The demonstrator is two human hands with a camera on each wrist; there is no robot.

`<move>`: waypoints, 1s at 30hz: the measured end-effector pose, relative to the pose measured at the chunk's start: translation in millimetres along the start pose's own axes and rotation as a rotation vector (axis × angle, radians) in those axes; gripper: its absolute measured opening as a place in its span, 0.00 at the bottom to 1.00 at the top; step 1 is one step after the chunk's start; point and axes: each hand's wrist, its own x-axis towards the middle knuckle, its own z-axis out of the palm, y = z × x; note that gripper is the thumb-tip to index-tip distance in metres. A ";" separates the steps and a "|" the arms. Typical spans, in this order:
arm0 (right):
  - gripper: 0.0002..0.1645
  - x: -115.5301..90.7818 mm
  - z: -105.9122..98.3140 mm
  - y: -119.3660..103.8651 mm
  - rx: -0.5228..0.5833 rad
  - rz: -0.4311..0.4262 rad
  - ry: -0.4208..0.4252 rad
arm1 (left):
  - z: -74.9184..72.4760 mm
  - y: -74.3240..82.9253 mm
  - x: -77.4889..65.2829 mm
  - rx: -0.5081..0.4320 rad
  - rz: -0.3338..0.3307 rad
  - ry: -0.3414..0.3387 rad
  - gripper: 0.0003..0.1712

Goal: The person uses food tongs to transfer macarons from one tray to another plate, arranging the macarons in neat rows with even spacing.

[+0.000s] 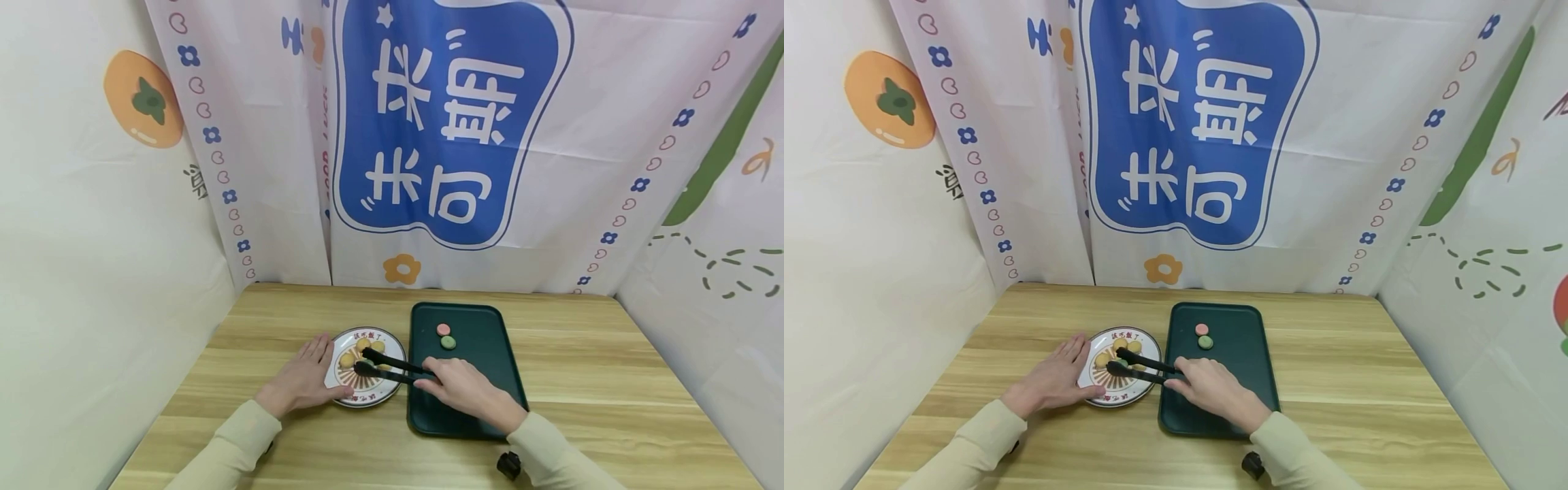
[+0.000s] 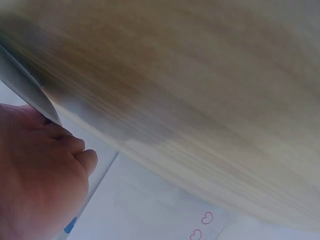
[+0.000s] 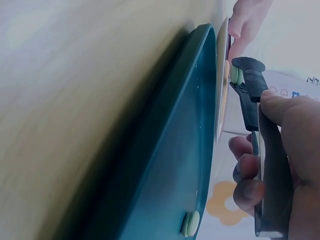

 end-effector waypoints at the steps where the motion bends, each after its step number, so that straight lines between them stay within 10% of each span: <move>1: 0.16 1.2 0.8 -0.5 -0.004 -0.002 0.000 | 0.2 0.0 0.1 0.000 -0.001 -0.001 0.69; 30: 0.19 12.0 17.0 -9.1 -0.013 0.002 -0.020 | 0.1 0.3 -0.3 -0.008 -0.004 0.000 0.69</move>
